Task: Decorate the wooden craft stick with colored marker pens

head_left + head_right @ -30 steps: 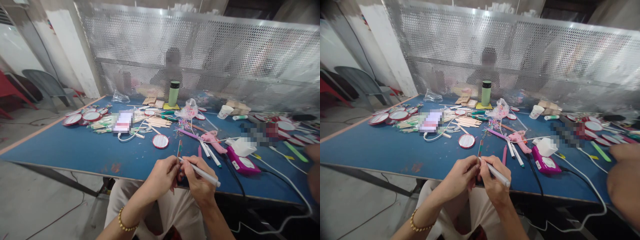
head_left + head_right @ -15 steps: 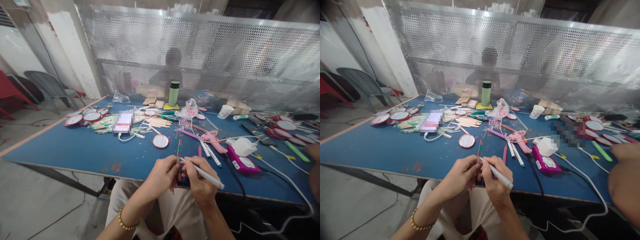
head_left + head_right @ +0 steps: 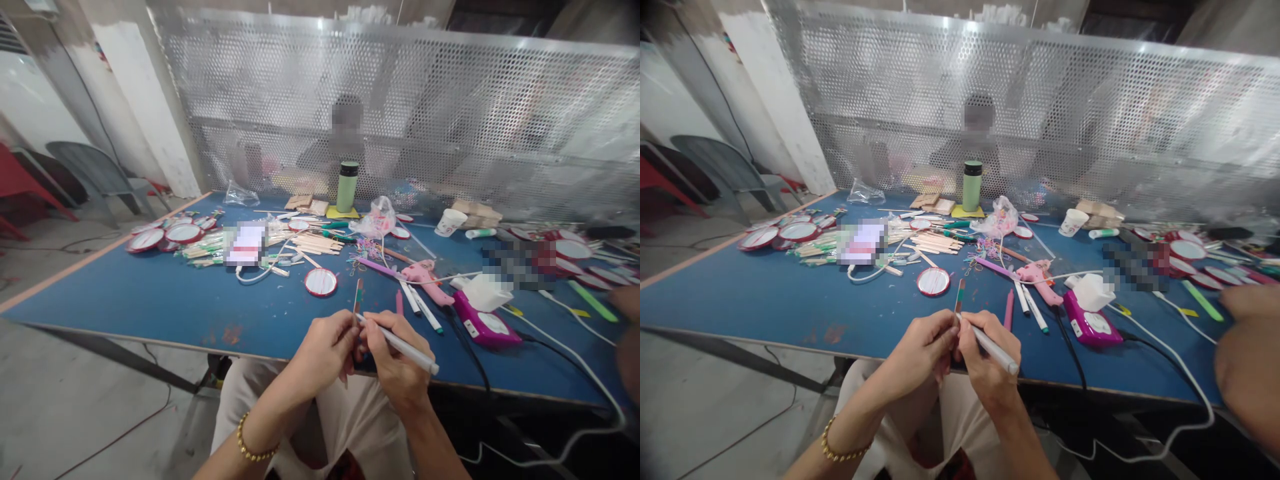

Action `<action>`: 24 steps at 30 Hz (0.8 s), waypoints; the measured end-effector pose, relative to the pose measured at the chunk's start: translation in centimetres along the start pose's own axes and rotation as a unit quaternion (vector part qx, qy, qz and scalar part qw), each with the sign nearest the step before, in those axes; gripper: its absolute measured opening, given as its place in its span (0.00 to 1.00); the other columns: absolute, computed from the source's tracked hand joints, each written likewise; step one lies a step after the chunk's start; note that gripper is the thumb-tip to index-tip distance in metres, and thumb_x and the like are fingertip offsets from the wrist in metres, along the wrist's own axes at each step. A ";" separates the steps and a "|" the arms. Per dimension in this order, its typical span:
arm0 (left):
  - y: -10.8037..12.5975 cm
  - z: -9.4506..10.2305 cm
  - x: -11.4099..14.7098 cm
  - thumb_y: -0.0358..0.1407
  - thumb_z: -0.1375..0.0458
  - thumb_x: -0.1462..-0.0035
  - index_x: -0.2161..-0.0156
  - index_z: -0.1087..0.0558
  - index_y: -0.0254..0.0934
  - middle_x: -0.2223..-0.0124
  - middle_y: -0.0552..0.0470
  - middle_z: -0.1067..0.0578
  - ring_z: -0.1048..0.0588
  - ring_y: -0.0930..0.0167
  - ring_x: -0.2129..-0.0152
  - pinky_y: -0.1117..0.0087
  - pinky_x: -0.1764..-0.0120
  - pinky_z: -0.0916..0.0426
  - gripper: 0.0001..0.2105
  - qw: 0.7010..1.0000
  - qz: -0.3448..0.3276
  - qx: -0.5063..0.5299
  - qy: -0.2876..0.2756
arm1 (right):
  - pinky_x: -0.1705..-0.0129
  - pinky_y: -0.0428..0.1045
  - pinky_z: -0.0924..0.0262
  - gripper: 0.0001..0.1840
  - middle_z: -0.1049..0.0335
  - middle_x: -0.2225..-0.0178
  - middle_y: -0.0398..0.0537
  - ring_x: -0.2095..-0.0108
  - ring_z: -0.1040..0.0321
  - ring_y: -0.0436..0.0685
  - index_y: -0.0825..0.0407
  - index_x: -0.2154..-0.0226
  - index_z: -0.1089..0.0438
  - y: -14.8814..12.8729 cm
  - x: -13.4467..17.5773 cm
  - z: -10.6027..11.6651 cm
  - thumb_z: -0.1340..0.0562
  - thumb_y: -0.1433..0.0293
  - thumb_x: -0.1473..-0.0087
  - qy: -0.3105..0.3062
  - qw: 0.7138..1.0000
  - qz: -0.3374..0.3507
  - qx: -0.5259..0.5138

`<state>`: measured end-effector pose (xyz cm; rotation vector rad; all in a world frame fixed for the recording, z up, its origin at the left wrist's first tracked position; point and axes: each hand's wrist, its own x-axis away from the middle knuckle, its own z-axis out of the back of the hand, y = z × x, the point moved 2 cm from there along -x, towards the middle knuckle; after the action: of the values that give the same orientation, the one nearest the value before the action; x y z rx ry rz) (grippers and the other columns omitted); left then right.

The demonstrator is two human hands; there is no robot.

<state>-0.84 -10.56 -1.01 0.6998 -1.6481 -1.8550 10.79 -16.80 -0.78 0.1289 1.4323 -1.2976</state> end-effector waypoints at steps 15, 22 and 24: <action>-0.5 -0.1 -0.2 0.48 0.49 0.38 0.69 0.36 0.38 0.77 0.57 0.32 0.34 0.77 0.88 0.76 0.84 0.38 0.15 1.000 0.011 0.020 -0.011 | 0.74 0.46 0.29 0.06 0.25 0.76 0.41 0.81 0.29 0.50 0.50 0.67 0.26 0.4 0.4 -0.1 0.39 0.72 0.40 0.015 1.000 -0.011 -0.018; -0.2 -0.1 -0.1 0.46 0.50 0.38 0.70 0.37 0.39 0.79 0.58 0.32 0.35 0.77 0.88 0.77 0.85 0.40 0.14 1.000 0.005 0.001 -0.007 | 0.73 0.45 0.29 0.06 0.24 0.75 0.42 0.80 0.28 0.49 0.50 0.67 0.25 0.1 0.2 -0.1 0.39 0.73 0.40 0.004 1.000 0.015 -0.013; -0.1 -0.1 -0.1 0.46 0.50 0.38 0.70 0.37 0.39 0.80 0.59 0.33 0.35 0.77 0.89 0.77 0.84 0.40 0.15 1.000 0.003 -0.005 -0.003 | 0.74 0.44 0.29 0.07 0.24 0.75 0.42 0.80 0.28 0.49 0.50 0.67 0.25 0.2 0.2 -0.1 0.39 0.73 0.40 0.003 1.000 0.012 -0.004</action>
<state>-0.75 -10.57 -1.16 0.6854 -1.6430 -1.8617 10.81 -16.72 -1.08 0.1445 1.4375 -1.2733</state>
